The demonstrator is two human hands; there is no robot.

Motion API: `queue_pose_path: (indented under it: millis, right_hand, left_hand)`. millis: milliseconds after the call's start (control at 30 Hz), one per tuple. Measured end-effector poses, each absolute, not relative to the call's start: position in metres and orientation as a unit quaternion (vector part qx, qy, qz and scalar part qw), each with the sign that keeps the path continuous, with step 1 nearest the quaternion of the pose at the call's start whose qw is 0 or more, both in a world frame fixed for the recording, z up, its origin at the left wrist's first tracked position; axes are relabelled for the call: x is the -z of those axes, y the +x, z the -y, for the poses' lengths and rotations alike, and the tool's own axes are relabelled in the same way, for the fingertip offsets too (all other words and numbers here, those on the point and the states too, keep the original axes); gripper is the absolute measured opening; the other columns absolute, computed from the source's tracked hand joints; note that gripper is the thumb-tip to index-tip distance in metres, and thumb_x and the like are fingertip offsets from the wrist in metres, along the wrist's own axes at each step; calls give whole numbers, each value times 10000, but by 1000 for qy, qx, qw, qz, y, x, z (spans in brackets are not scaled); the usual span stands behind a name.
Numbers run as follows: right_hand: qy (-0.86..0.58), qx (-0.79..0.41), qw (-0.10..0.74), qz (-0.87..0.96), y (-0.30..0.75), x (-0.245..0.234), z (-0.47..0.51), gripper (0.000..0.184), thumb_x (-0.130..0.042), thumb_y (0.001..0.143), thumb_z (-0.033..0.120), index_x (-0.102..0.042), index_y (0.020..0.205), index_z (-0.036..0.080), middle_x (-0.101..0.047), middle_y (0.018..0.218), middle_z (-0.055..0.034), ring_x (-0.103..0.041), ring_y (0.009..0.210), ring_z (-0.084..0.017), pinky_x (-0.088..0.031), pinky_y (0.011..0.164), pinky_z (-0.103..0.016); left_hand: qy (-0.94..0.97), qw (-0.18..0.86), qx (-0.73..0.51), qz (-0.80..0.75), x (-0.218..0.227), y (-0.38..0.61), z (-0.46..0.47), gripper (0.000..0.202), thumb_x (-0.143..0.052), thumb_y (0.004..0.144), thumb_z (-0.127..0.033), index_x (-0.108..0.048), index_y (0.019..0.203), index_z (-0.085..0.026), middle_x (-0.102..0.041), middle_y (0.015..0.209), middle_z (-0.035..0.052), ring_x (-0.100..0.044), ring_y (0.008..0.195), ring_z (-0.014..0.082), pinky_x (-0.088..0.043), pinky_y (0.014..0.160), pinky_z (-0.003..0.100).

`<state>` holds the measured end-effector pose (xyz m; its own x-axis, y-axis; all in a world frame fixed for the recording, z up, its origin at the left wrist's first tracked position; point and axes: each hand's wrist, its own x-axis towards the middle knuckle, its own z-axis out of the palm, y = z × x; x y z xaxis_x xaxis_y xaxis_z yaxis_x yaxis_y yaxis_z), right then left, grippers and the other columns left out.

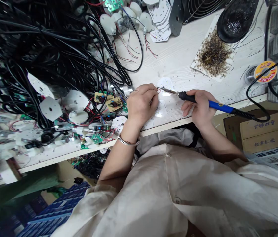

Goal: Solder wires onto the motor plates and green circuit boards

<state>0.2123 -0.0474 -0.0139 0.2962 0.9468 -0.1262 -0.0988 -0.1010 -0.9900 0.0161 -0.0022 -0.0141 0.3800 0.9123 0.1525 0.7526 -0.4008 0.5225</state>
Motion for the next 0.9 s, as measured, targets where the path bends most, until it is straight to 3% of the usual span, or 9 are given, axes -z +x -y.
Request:
queue_pose_path:
  millis: [900]
  right_hand:
    - [-579, -478, 558, 353, 214, 12, 53, 439, -569, 890, 644, -676, 860, 219, -630, 525, 55, -524, 328, -84, -406, 319, -202]
  left_hand:
    - [798, 164, -226, -533, 17, 19, 4, 138, -536, 917, -203, -668, 878, -217, -750, 1062, 44, -689, 1026, 191, -529, 893, 355]
